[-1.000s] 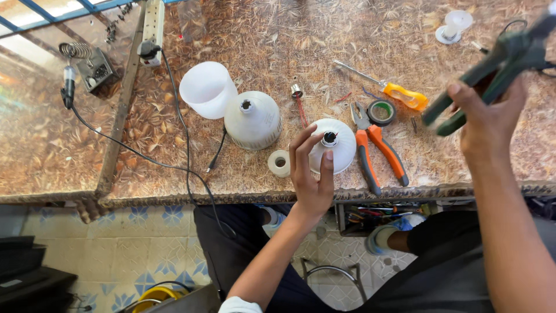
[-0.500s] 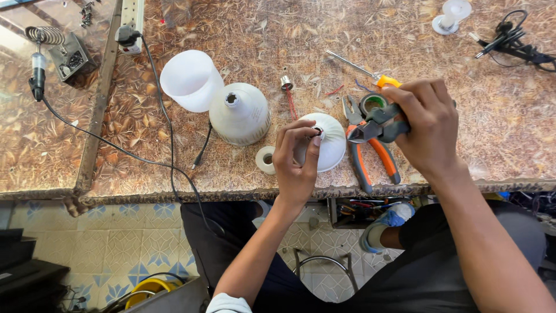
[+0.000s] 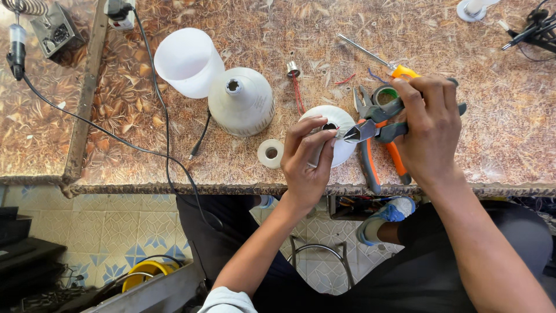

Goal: The person is repairing a lamp by stripping wires, twisting them, and securing them with electrical tape. They use pliers to strip the wires and a soldering iron to apply heat to the connections. The person then wraps the connections with electrical tape and places the lampshade back onto the lamp base.

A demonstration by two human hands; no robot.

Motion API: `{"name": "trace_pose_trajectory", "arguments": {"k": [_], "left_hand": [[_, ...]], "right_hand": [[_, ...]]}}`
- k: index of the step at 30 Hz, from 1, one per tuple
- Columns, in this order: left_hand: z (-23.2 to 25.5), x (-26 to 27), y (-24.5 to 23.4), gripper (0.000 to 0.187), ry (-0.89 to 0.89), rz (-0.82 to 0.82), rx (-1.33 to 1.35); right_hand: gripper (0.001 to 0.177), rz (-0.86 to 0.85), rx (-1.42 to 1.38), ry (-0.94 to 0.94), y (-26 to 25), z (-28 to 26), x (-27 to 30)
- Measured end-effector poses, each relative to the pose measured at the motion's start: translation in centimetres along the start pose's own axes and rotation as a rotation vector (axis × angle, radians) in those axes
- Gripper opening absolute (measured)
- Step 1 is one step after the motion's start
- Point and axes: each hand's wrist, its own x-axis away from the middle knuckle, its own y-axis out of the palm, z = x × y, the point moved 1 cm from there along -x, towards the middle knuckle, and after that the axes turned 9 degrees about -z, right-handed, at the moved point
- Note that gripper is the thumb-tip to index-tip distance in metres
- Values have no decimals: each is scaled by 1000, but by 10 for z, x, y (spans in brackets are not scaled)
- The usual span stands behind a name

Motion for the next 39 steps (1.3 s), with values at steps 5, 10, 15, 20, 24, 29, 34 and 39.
{"name": "trace_pose_trajectory", "arguments": {"k": [5, 10, 15, 20, 24, 29, 34, 39], "left_hand": [[0, 0, 0, 11, 8, 7, -12], [0, 1, -1, 12, 8, 4, -24], [1, 1, -2, 13, 8, 4, -40], [1, 0, -2, 14, 8, 18, -41], [2, 1, -2, 15, 0, 19, -49], [1, 1, -2, 15, -3, 19, -39], [1, 0, -1, 14, 0, 23, -37], [0, 1, -1, 14, -5, 16, -36]], "right_hand": [[35, 10, -20, -17, 1, -4, -3], [33, 2, -13, 9, 4, -6, -2], [50, -34, -37, 23, 6, -7, 0], [40, -25, -31, 19, 9, -5, 2], [37, -51, 1, 48, 15, 0, 8], [34, -64, 39, 73, 17, 0, 10], [27, -68, 62, 63, 17, 2, 11], [18, -58, 116, 17, 21, 7, 11]]}}
